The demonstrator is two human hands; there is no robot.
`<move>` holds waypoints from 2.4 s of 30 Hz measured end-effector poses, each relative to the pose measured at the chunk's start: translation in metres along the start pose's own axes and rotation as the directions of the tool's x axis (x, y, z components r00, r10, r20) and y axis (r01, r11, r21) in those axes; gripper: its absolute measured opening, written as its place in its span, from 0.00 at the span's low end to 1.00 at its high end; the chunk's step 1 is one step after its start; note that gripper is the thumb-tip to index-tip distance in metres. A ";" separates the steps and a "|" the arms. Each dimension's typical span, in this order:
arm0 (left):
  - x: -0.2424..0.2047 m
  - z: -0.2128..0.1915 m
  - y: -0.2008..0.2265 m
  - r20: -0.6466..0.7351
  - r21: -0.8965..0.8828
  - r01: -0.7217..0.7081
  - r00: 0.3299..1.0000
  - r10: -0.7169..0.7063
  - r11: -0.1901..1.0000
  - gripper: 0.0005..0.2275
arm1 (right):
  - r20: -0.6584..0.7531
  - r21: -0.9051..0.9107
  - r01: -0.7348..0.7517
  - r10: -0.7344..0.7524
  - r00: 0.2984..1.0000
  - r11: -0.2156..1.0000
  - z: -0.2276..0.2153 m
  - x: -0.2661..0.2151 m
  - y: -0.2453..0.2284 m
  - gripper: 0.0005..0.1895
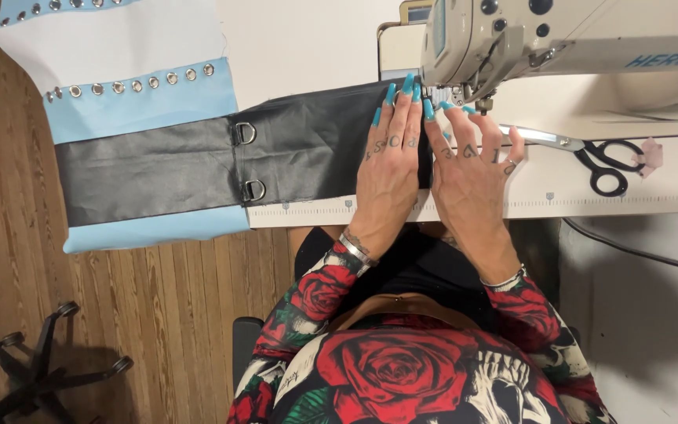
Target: Preparing and cutting leather strips at a sewing station using scissors and clips
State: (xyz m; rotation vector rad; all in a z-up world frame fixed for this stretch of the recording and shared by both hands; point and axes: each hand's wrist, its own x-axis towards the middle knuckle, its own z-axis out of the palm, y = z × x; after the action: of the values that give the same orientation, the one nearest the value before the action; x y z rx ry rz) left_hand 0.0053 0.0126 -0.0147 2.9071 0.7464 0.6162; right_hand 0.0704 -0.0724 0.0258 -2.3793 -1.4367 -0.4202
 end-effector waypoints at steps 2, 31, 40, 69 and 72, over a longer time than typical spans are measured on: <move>0.000 0.000 0.003 0.004 -0.031 0.000 1.000 0.000 1.000 0.22 | 0.005 -0.006 -0.009 0.009 1.000 1.000 0.000 -0.002 0.002 0.18; 0.000 -0.003 0.000 0.054 -0.022 -0.007 0.999 0.008 1.000 0.23 | 0.030 -0.022 -0.012 0.012 0.999 1.000 0.005 -0.004 0.004 0.17; -0.013 -0.034 -0.042 0.091 -0.207 0.007 0.996 0.012 0.978 0.23 | 0.005 -0.002 0.050 -0.050 0.999 0.999 0.007 -0.001 -0.032 0.18; 0.165 0.105 -0.044 0.111 0.065 -0.143 0.985 0.135 0.988 0.29 | -0.224 0.152 0.434 -0.396 0.890 0.888 -0.022 -0.002 -0.083 0.04; 0.168 0.111 -0.047 0.068 0.164 -0.246 0.969 0.238 0.955 0.27 | -0.207 0.134 0.415 -0.384 0.900 0.900 -0.024 -0.006 -0.083 0.05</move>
State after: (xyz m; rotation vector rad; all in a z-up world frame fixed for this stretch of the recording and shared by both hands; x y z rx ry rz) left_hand 0.1634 0.1373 -0.0632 3.1899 0.4608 0.5228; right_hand -0.0079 -0.0517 0.0553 -1.8517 -1.7990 -0.5622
